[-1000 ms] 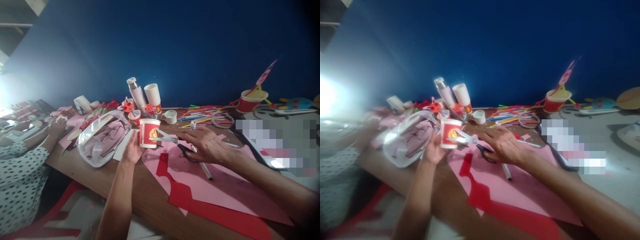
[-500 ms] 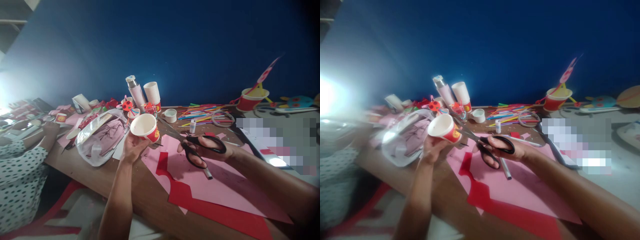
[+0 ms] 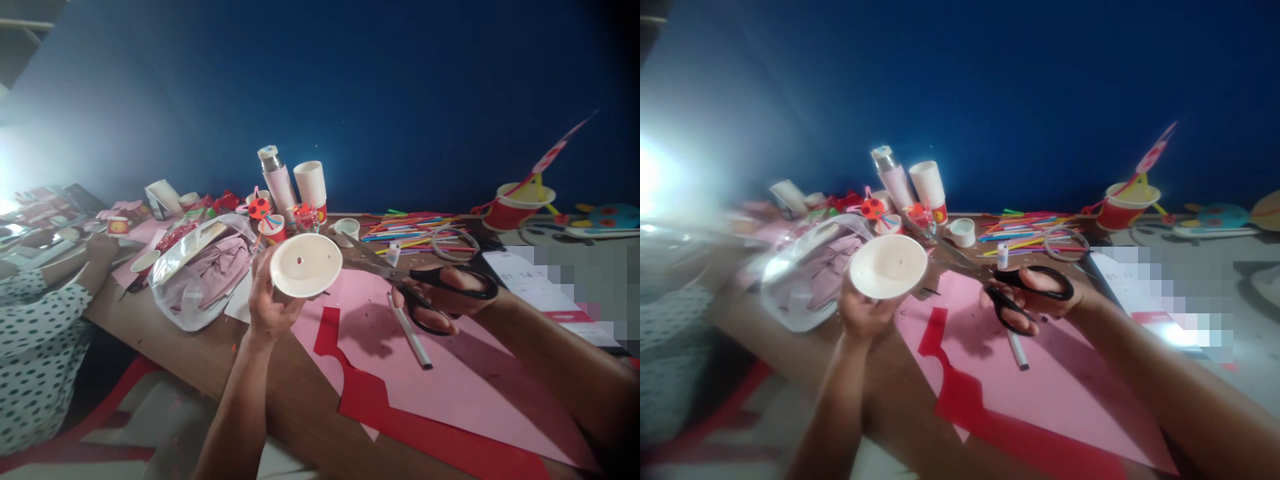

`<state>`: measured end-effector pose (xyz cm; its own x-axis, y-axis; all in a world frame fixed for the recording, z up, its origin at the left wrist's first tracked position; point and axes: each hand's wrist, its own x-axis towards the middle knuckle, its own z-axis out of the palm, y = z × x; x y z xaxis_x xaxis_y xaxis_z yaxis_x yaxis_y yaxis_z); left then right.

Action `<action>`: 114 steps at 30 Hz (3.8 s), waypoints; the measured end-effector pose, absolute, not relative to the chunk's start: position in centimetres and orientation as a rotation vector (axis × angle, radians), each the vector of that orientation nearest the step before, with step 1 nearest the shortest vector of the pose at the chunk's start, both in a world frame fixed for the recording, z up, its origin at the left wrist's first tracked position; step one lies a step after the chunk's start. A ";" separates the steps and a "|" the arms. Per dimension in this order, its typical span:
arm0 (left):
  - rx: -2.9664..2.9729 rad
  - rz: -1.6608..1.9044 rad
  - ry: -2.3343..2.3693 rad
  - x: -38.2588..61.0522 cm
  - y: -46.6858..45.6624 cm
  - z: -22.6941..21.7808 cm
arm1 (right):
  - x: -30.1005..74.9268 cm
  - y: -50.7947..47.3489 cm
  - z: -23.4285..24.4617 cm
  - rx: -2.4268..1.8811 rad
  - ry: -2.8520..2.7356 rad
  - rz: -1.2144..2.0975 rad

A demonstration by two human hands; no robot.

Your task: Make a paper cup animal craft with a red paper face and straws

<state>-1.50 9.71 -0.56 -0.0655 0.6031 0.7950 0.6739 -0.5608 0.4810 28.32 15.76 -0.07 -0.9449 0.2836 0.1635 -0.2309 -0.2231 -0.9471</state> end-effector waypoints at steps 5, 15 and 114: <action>-1.995 -1.872 -1.615 -2.0 9.6 -0.9 | 28.7 15.7 1.8 -0.604 -2.082 1.832; -2.292 -1.446 -1.413 -0.2 9.8 1.6 | 24.6 13.7 0.6 -1.389 -2.561 0.681; -1.794 -2.194 -1.894 -1.3 12.9 -0.3 | 29.4 15.4 5.9 -1.337 -2.620 0.690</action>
<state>-1.34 12.90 -0.32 -0.4204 0.7445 0.5187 0.4044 -0.3580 0.8416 29.45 15.37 5.93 -0.6023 0.7924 -0.0969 0.7374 0.5057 -0.4478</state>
